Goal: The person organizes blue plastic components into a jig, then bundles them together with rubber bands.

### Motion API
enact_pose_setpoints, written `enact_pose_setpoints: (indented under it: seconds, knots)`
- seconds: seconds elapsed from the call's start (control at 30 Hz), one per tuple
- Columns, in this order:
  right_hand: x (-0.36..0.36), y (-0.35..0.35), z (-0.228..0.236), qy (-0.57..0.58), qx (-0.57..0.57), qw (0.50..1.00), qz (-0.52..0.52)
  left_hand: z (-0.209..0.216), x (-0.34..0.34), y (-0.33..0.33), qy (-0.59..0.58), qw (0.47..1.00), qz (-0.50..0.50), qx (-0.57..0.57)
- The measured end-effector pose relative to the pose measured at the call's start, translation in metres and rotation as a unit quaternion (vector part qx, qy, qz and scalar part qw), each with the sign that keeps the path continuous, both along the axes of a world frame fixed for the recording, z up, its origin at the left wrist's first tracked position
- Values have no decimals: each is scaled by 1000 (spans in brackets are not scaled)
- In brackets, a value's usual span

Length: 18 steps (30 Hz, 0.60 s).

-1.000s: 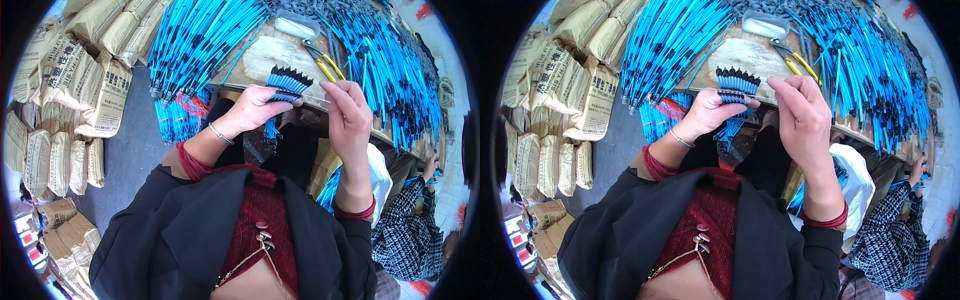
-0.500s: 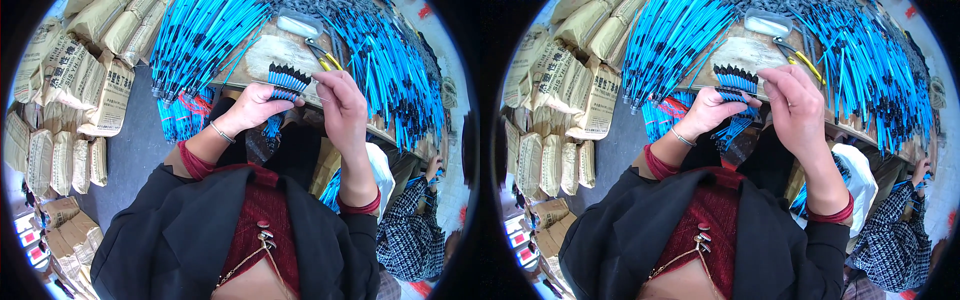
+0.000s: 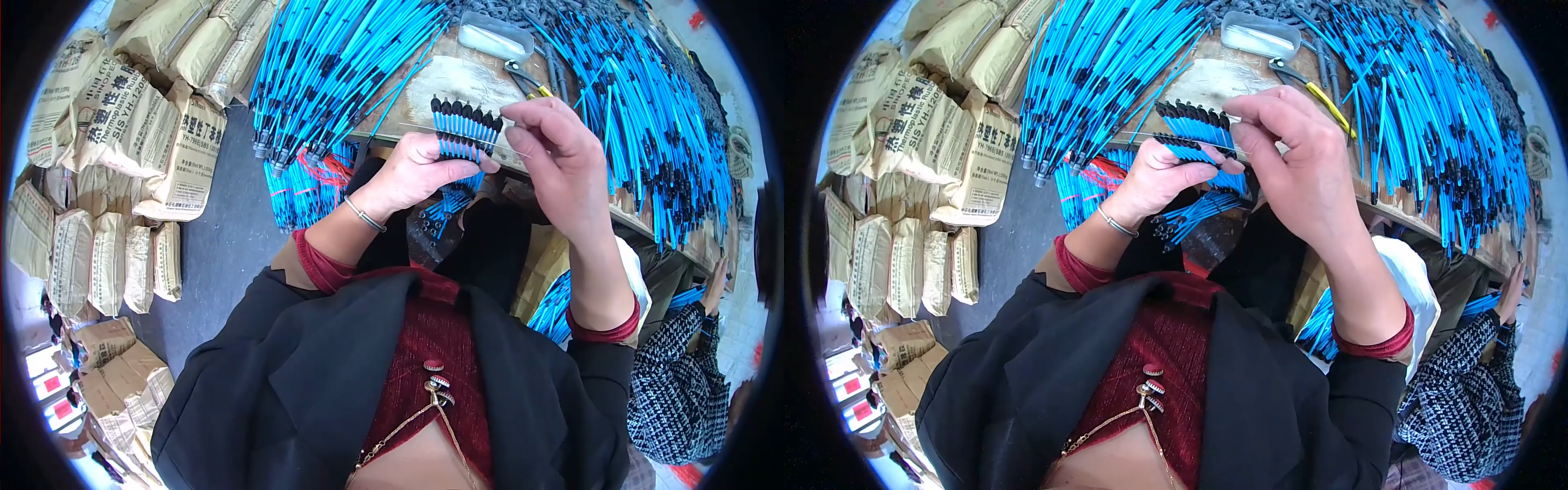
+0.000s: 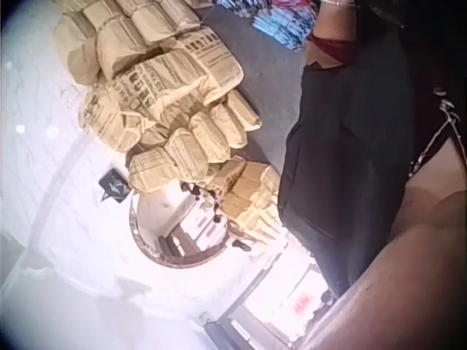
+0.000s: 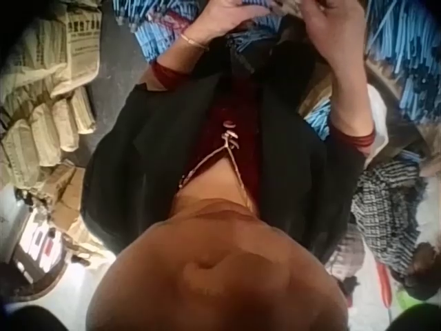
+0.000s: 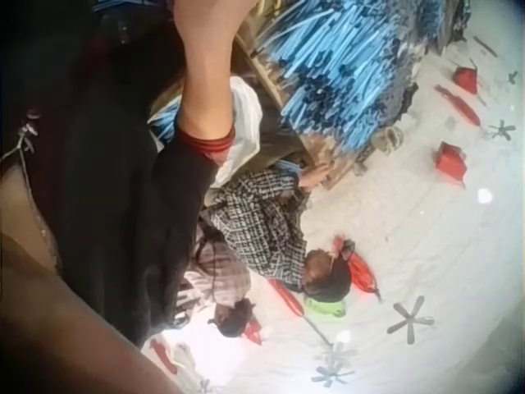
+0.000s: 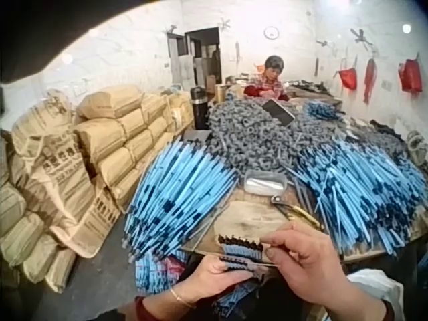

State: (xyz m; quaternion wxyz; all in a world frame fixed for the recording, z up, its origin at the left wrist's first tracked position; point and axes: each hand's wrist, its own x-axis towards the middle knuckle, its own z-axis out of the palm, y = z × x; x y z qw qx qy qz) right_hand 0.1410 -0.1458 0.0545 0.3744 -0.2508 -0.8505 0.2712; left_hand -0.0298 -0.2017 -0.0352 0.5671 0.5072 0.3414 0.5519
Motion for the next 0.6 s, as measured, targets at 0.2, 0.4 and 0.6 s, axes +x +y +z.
enact_pose_setpoints:
  seconds: [0.2,0.4,0.6]
  knots:
    - [-11,-9,4,-25,94,995,-29,4,-1,-2,53,998,6,17]
    - [-5,-5,2,-101,60,993,-13,-3,-2,2,37,999,-5,22]
    - [-5,-6,5,-134,13,991,-6,1,-9,-1,28,1000,-9,-2]
